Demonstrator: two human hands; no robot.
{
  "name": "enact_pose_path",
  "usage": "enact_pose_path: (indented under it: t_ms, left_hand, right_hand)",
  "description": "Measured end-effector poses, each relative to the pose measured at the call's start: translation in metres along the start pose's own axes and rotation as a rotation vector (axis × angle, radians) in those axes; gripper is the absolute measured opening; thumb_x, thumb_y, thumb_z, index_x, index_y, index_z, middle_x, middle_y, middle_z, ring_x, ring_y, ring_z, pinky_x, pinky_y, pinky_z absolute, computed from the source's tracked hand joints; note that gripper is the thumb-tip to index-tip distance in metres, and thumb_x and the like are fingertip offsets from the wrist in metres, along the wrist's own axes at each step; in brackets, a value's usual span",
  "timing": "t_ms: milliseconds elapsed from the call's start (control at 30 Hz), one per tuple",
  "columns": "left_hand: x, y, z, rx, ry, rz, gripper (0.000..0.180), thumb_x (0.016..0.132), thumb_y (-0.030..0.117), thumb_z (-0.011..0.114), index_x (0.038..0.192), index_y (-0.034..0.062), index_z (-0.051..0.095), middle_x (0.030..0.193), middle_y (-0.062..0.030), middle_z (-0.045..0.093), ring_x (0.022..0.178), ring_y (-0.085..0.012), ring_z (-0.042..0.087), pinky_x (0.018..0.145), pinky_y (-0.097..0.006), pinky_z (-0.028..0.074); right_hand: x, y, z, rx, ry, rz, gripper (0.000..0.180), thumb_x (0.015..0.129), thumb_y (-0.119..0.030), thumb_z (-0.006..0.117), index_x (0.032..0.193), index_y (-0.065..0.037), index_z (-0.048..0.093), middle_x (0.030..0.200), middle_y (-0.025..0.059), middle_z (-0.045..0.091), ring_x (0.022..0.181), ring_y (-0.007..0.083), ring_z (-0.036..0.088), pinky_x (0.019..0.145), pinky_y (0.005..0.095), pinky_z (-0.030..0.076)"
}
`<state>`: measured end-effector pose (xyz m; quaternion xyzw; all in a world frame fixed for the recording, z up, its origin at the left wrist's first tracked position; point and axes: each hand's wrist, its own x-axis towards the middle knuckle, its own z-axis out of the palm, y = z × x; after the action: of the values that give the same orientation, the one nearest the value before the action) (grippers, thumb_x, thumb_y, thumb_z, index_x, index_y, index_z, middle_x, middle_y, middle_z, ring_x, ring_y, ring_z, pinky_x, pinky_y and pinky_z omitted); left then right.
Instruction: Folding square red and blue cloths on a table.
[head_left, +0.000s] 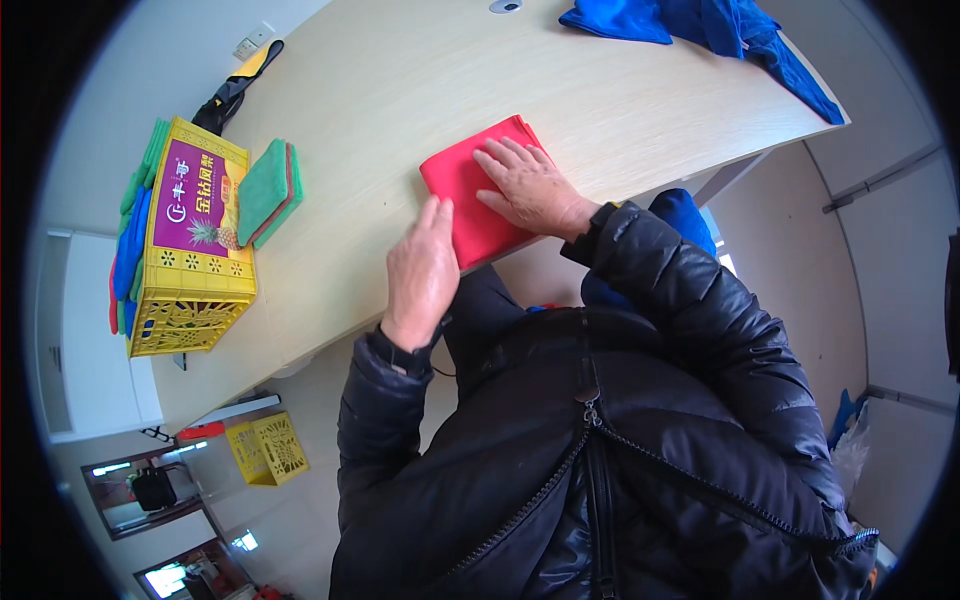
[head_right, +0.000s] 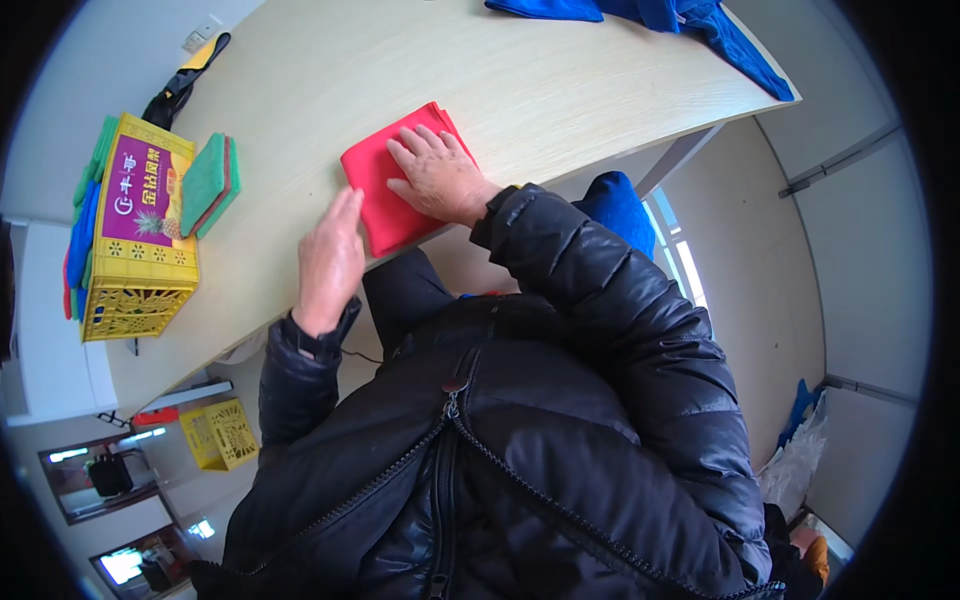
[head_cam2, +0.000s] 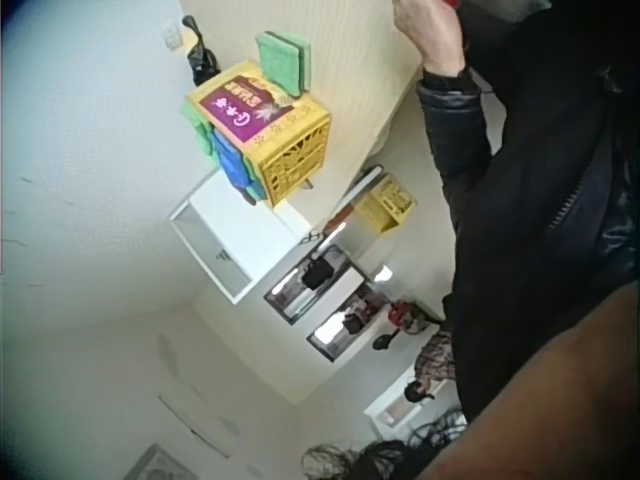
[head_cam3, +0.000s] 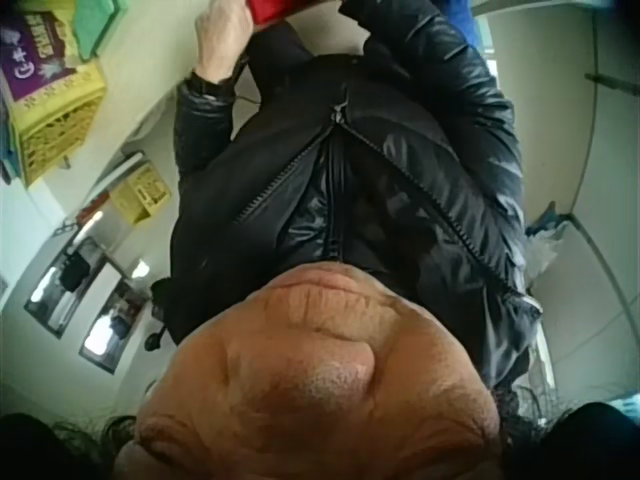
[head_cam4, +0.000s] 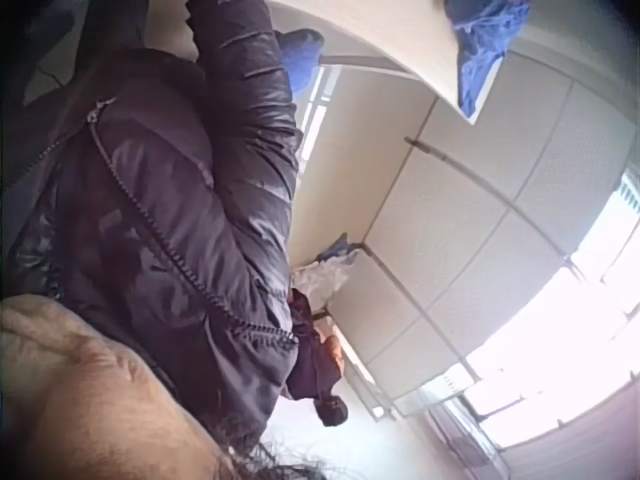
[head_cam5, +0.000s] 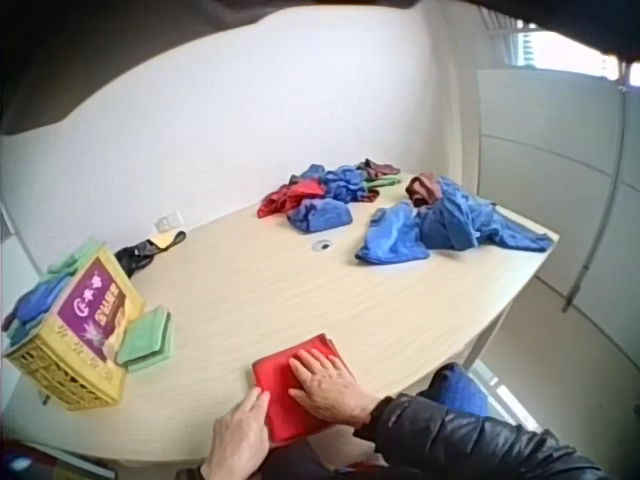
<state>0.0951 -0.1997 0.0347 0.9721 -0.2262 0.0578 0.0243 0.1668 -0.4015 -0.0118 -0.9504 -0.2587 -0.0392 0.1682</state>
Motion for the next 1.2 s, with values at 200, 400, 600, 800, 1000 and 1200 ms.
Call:
enact_pose_path:
  t_ms: [200,400,600,800,1000,1200]
  left_hand:
    - [0.046,-0.029,0.05,0.024,0.088,-0.012,0.068,0.099,0.04,0.055,0.153,0.0025,0.036,0.161,-0.0194,0.03,0.148,-0.0352,0.032,0.117,-0.051,0.031]
    - [0.051,-0.03,0.062,-0.098,0.054,-0.05,0.074,0.1,0.05,0.051,0.157,0.0068,0.031,0.163,-0.0161,0.028,0.152,-0.0338,0.021,0.12,-0.057,0.022]
    - [0.048,-0.055,0.057,-0.11,0.014,-0.095,0.072,0.101,0.05,0.05,0.157,0.008,0.031,0.162,-0.0159,0.031,0.151,-0.0338,0.025,0.12,-0.057,0.021]
    - [0.046,-0.051,0.045,-0.139,0.087,-0.07,0.066,0.101,0.045,0.052,0.151,0.0044,0.038,0.147,-0.0187,0.048,0.138,-0.0368,0.043,0.114,-0.047,0.032]
    - [-0.002,-0.008,0.02,-0.097,0.052,-0.245,0.055,0.097,0.033,0.063,0.139,-0.0007,0.051,0.124,-0.018,0.061,0.115,-0.0368,0.055,0.104,-0.047,0.04]
    - [-0.01,0.014,0.007,-0.103,0.1,-0.237,0.05,0.098,0.027,0.061,0.137,-0.0019,0.053,0.134,-0.0216,0.055,0.125,-0.0376,0.051,0.109,-0.047,0.039]
  right_hand:
    - [0.021,-0.001,0.017,-0.098,0.152,-0.015,0.063,0.103,-0.047,0.047,0.15,-0.005,0.043,0.159,0.0193,0.036,0.149,0.0373,0.03,0.123,0.0483,0.019]
    - [0.019,0.013,0.013,-0.077,0.184,-0.04,0.063,0.102,-0.046,0.048,0.149,-0.003,0.044,0.157,0.0202,0.038,0.148,0.0362,0.031,0.123,0.0485,0.02]
    - [-0.044,-0.019,-0.018,0.024,0.258,-0.099,0.056,0.096,-0.031,0.061,0.143,-0.003,0.05,0.151,0.0201,0.045,0.145,0.0355,0.037,0.12,0.048,0.028]
    - [-0.09,0.006,-0.027,0.147,0.147,-0.162,0.041,0.089,-0.013,0.064,0.128,-0.002,0.062,0.14,0.0192,0.056,0.137,0.0351,0.046,0.114,0.0457,0.038]
    - [-0.046,0.047,-0.033,0.059,0.208,-0.173,0.036,0.091,-0.003,0.06,0.127,-0.002,0.064,0.136,0.0186,0.061,0.132,0.0368,0.053,0.113,0.044,0.042]
    - [-0.017,0.023,-0.051,0.062,0.241,-0.086,0.039,0.097,-0.013,0.057,0.135,-0.003,0.059,0.139,0.0186,0.059,0.137,0.0373,0.048,0.116,0.0461,0.036]
